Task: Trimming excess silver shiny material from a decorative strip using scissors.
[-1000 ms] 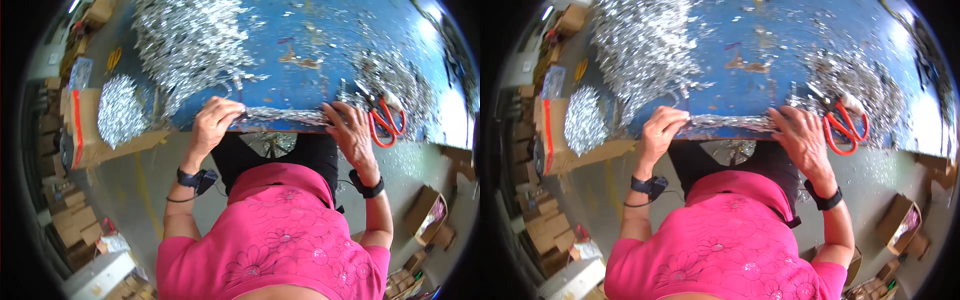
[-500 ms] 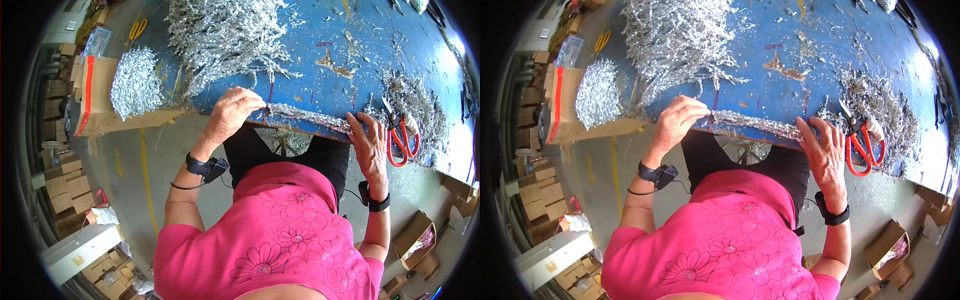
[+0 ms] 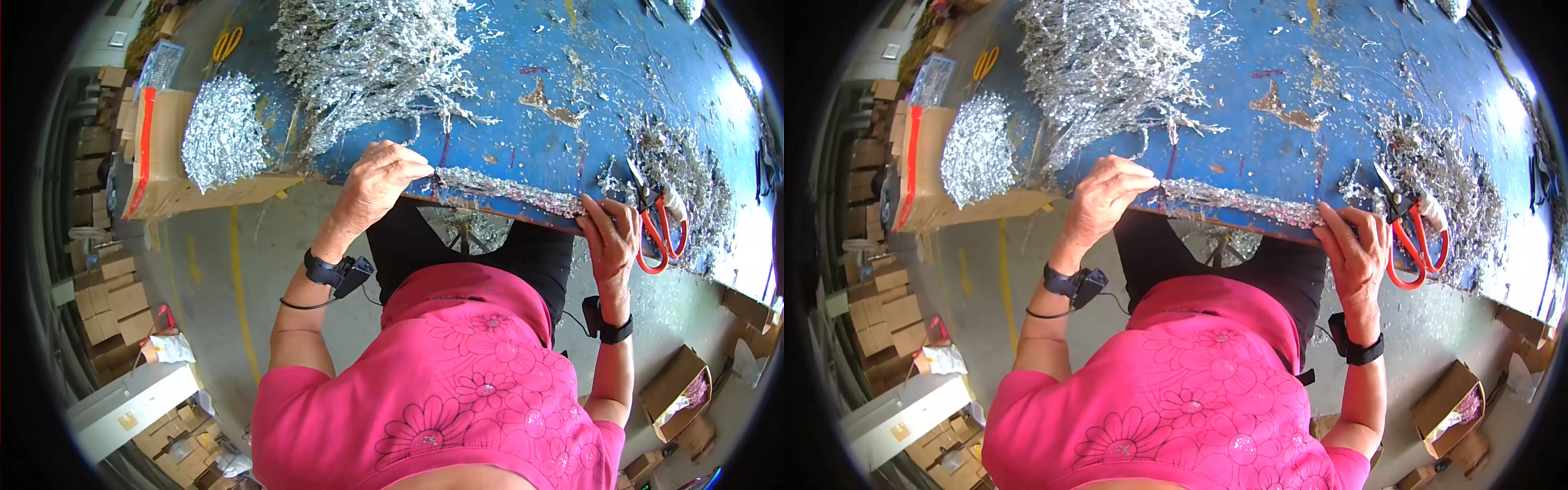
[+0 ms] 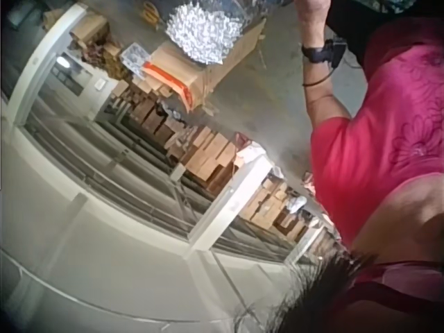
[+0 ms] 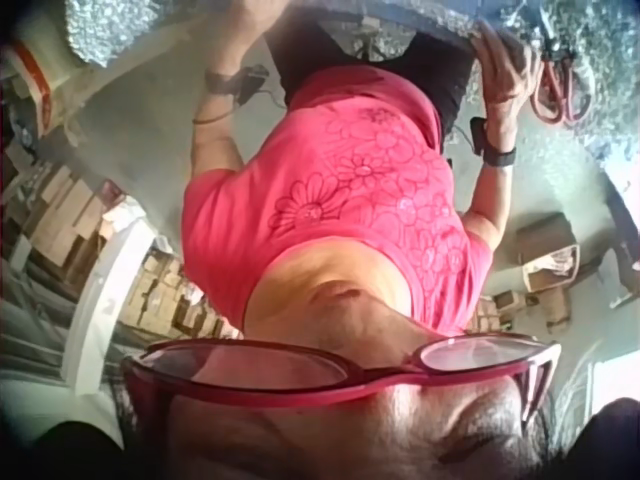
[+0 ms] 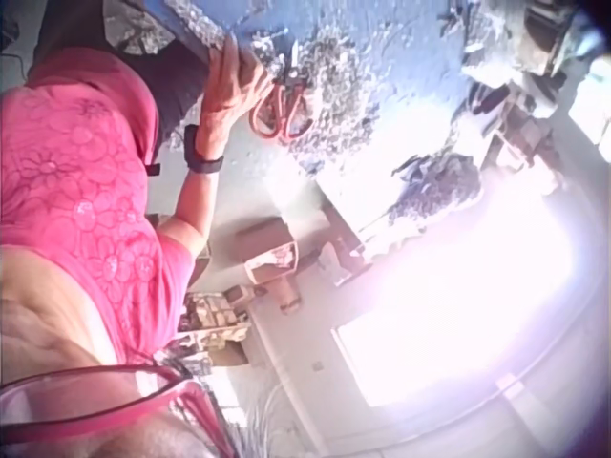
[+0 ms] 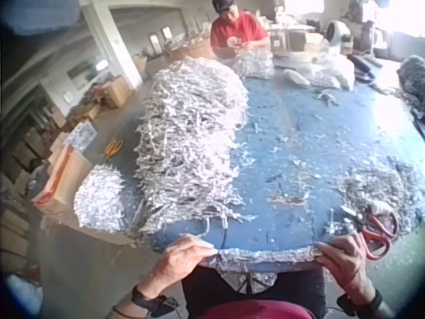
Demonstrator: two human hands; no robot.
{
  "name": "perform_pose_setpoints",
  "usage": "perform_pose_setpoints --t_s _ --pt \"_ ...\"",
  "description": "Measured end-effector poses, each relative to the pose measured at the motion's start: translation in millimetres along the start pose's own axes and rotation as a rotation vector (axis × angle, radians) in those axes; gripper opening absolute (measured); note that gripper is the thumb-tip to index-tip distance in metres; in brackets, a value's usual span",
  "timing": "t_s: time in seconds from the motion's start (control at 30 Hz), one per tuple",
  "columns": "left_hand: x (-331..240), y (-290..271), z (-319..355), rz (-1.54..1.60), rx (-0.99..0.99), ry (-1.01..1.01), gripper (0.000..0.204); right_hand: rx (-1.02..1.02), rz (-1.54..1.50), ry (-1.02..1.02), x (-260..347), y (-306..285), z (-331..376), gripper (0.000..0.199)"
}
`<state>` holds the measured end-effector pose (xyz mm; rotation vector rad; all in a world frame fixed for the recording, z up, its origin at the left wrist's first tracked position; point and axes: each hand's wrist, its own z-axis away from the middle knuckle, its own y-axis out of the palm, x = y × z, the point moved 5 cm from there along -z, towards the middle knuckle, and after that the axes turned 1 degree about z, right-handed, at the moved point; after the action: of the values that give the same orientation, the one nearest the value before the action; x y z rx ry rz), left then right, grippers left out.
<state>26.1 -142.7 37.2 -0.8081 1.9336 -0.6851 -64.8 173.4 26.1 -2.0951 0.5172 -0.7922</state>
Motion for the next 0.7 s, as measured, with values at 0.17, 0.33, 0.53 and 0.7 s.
perform_pose_setpoints --t_s 0.17,0.33,0.53,0.7 --pt "-2 -1 3 -0.006 -0.003 0.016 0.023 -0.007 -0.011 0.003 -2 0 1 0.031" --pt "-1 3 0 0.031 -0.005 0.03 0.022 -0.002 0.013 0.029 -1 -6 2 0.03" --pt "-6 -1 -1 0.015 -0.041 -0.04 0.024 0.016 -0.013 0.008 0 -7 -5 0.03" --pt "-2 2 -1 0.026 -0.022 -0.023 0.025 -0.162 -0.013 -0.012 -6 -32 5 0.033"
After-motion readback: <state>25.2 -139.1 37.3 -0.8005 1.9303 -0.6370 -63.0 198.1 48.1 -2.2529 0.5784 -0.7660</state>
